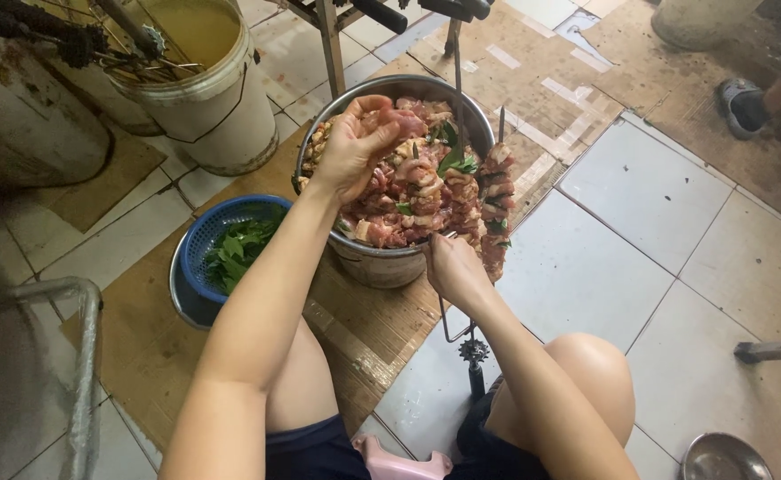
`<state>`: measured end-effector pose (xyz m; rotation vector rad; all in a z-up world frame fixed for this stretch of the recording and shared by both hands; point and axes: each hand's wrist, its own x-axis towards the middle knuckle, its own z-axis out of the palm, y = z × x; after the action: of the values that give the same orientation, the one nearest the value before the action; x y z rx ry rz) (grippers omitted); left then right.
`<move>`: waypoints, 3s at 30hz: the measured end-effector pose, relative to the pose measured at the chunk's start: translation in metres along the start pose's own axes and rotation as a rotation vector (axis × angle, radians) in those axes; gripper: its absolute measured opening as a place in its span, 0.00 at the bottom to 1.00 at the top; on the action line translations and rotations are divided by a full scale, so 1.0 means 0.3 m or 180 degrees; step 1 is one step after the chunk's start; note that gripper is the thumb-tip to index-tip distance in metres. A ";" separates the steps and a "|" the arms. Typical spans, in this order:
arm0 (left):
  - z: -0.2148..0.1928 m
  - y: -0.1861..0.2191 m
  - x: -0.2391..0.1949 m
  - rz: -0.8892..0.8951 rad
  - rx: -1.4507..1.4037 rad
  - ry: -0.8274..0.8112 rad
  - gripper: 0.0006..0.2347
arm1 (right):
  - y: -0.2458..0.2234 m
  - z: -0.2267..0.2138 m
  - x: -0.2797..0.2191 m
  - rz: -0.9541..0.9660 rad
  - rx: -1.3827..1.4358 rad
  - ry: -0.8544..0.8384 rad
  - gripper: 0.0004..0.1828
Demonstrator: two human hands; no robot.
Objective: Manually skewering marinated pieces of meat onto metal rods for grilling.
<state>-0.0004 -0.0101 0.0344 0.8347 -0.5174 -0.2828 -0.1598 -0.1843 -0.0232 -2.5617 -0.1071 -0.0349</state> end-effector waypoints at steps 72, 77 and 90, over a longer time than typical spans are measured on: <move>0.092 -0.075 -0.125 0.1475 0.5920 -0.0917 0.14 | 0.063 0.086 0.042 -0.0180 -0.0048 0.0025 0.05; 0.098 -0.100 -0.166 0.1343 0.5009 -0.1062 0.17 | 0.056 0.111 -0.023 -0.0129 0.0306 0.0449 0.09; 0.083 -0.212 -0.168 0.1467 0.3716 0.0177 0.09 | 0.300 0.525 -0.316 0.1687 0.0598 0.1347 0.50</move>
<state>-0.0587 -0.0449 -0.0168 1.7947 -0.8084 0.5365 -0.2463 -0.1801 -0.2086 -2.2623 0.6903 -0.3420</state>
